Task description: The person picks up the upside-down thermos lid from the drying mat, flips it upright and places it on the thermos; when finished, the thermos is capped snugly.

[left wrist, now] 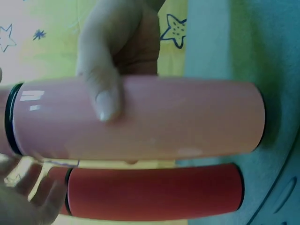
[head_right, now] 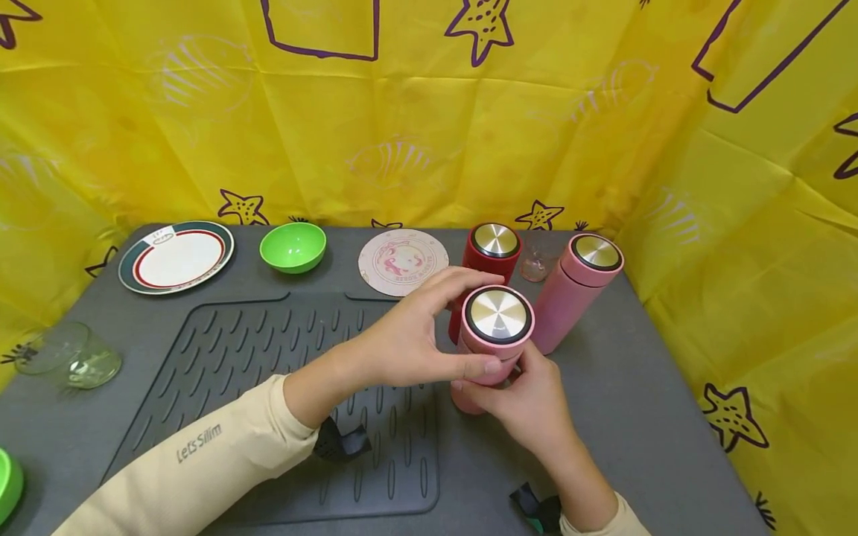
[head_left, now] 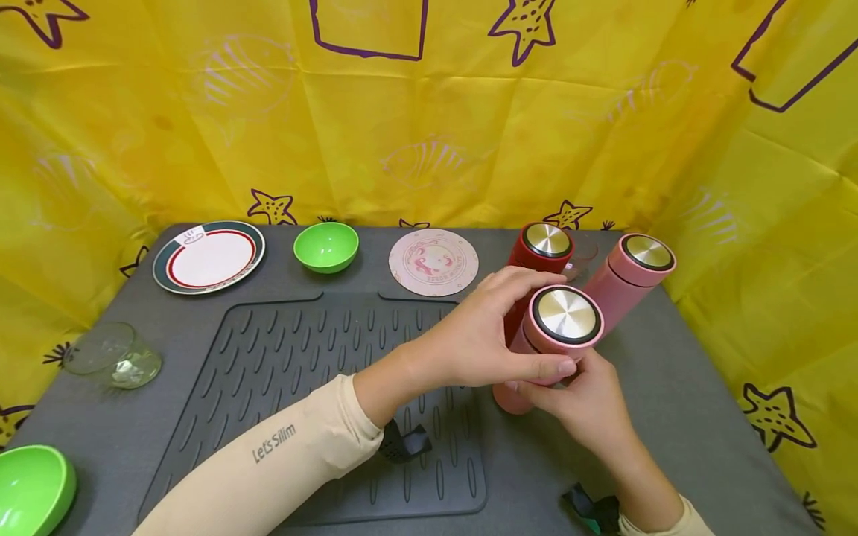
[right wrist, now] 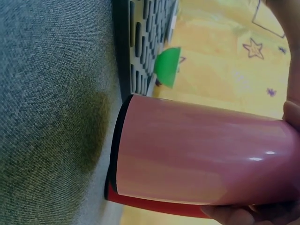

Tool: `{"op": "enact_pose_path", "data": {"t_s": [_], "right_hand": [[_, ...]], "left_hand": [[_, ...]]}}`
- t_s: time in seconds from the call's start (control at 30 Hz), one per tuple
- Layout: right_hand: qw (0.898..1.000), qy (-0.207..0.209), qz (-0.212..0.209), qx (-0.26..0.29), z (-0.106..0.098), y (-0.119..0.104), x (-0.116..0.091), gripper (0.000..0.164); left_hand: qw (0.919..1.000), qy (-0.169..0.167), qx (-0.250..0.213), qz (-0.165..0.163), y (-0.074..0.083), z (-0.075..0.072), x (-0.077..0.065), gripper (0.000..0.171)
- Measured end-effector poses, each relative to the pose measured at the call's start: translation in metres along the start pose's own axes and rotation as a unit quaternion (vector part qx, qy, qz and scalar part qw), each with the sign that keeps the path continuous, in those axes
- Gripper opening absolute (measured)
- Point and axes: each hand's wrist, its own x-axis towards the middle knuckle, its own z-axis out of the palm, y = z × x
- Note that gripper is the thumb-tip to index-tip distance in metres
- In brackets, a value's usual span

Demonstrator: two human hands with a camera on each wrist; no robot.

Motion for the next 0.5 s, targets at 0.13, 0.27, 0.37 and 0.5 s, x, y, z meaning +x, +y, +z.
{"op": "enact_pose_path", "data": {"t_s": [0.13,0.27,0.37,0.5], "right_hand": [[1.0,0.012,-0.013,-0.016,0.001,-0.001,0.001,0.056],[1.0,0.01,-0.023,-0.004,0.003,-0.002,0.002,0.059],[1.0,0.007,-0.019,0.017,0.004,-0.002,0.002,0.062],[0.999,0.004,-0.006,0.04,0.005,-0.002,0.0,0.062]], "left_hand": [[0.9977,0.058,0.027,-0.022,0.004,0.009,-0.001,0.103],[0.9937,0.102,0.027,-0.037,0.004,0.013,-0.001,0.083],[0.9939,0.105,0.018,-0.028,0.002,0.013,-0.002,0.069],[0.997,0.077,0.004,-0.011,-0.002,0.01,-0.003,0.068]]}}
